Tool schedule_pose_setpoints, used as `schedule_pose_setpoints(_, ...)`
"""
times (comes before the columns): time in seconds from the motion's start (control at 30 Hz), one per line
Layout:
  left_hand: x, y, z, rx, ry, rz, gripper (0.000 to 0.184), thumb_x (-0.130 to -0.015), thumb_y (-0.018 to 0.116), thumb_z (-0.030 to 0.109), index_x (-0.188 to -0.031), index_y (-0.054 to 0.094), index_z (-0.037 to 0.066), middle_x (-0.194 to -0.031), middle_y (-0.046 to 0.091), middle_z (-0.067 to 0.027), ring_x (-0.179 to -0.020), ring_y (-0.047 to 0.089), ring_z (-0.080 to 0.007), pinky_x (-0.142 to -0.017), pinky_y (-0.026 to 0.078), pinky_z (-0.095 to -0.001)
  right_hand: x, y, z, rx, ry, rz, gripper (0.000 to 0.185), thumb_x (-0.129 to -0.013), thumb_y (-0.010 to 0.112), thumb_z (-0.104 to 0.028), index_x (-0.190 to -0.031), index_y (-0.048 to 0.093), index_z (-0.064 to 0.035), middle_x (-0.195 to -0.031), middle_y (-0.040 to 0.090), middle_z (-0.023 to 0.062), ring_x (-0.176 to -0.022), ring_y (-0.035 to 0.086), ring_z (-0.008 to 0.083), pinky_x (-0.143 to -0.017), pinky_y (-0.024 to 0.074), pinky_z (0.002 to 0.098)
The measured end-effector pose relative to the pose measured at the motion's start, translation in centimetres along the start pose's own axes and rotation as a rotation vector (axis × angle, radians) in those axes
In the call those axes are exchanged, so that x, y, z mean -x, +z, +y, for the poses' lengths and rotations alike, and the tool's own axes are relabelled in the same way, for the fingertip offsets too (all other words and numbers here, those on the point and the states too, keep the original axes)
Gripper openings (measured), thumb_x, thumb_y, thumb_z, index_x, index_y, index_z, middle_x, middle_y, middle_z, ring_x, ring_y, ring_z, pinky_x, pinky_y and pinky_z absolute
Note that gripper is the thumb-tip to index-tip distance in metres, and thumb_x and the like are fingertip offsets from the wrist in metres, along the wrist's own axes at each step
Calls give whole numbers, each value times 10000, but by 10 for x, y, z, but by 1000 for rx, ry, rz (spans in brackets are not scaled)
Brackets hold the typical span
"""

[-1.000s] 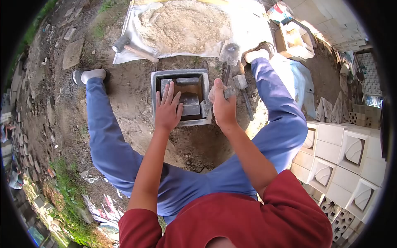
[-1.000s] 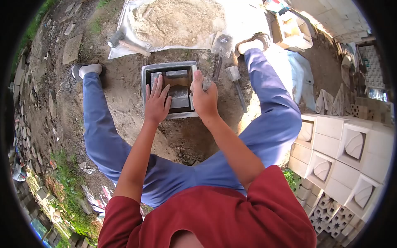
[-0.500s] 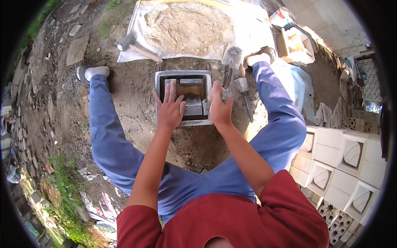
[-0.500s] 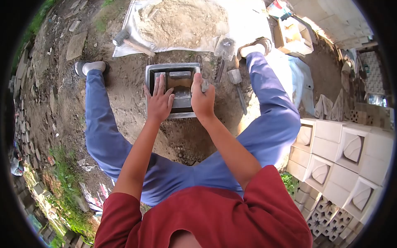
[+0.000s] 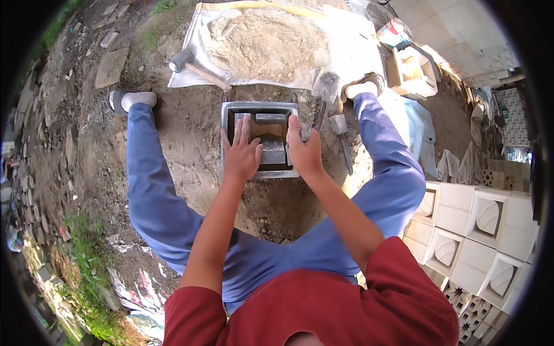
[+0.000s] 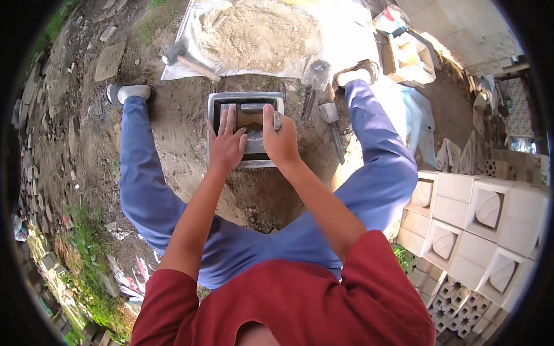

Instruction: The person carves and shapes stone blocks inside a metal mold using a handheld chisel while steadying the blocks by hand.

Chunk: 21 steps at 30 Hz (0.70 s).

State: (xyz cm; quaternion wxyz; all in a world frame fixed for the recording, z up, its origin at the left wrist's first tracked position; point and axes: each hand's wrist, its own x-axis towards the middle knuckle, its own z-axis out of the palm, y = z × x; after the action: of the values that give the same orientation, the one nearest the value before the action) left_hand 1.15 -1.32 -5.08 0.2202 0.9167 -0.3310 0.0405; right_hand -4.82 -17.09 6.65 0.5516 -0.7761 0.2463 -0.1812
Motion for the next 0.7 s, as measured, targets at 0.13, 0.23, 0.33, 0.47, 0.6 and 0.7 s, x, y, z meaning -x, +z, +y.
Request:
schedule_pose_setpoints(0.13,-1,-9,1,29,11,-48,387,-1013,467,368,-1134,712,95,-1669,191,-163,-1548,171,-317,-1234,96,-576,7,-2,4,-89,100,76,570,-1071,491,-419,-688,556,-3,-562,479,31,-565,449,135,-549,383,369)
schedule_pose_setpoints(0.23,-2,-4,-1,95,56,-5,418,-1015,468,377,-1165,706,68,-1666,176,-189,-1546,160,-351,-1243,127,-524,17,-8,20,-99,53,32,547,-1061,511,-432,-717,555,-9,-586,471,14,-594,446,129,-565,375,350)
schedule_pose_setpoints(0.33,3,-3,3,23,102,-15,473,-1020,472,383,-1338,609,61,-1658,183,-213,-1541,160,-377,-1240,147,-520,21,-21,20,-69,131,-97,500,-1059,533,-396,-739,555,-12,-627,489,-10,-635,440,106,-579,373,337)
schedule_pose_setpoints(0.47,5,3,21,152,125,-77,603,-1020,482,383,-1525,395,65,-1632,239,-239,-1507,233,-416,-1235,178,-515,27,-33,26,-208,7,-157,437,-1040,588,-315,-712,518,-35,-653,444,-57,-659,388,57,-572,336,291)
schedule_pose_setpoints(0.6,-5,-6,35,354,30,-13,708,-983,569,317,-1546,298,-17,-1610,286,-248,-1479,287,-442,-1232,204,-495,26,-43,26,-260,-67,-315,416,-1024,620,-283,-684,490,-82,-638,413,-74,-633,369,32,-557,315,260)
schedule_pose_setpoints(0.7,-8,-7,20,116,14,97,733,-971,582,327,-1528,306,-61,-1614,281,-249,-1500,261,-412,-1238,186,-493,20,-42,31,-302,41,-374,414,-1025,616,-306,-686,497,-101,-629,446,-69,-603,397,34,-545,329,266)
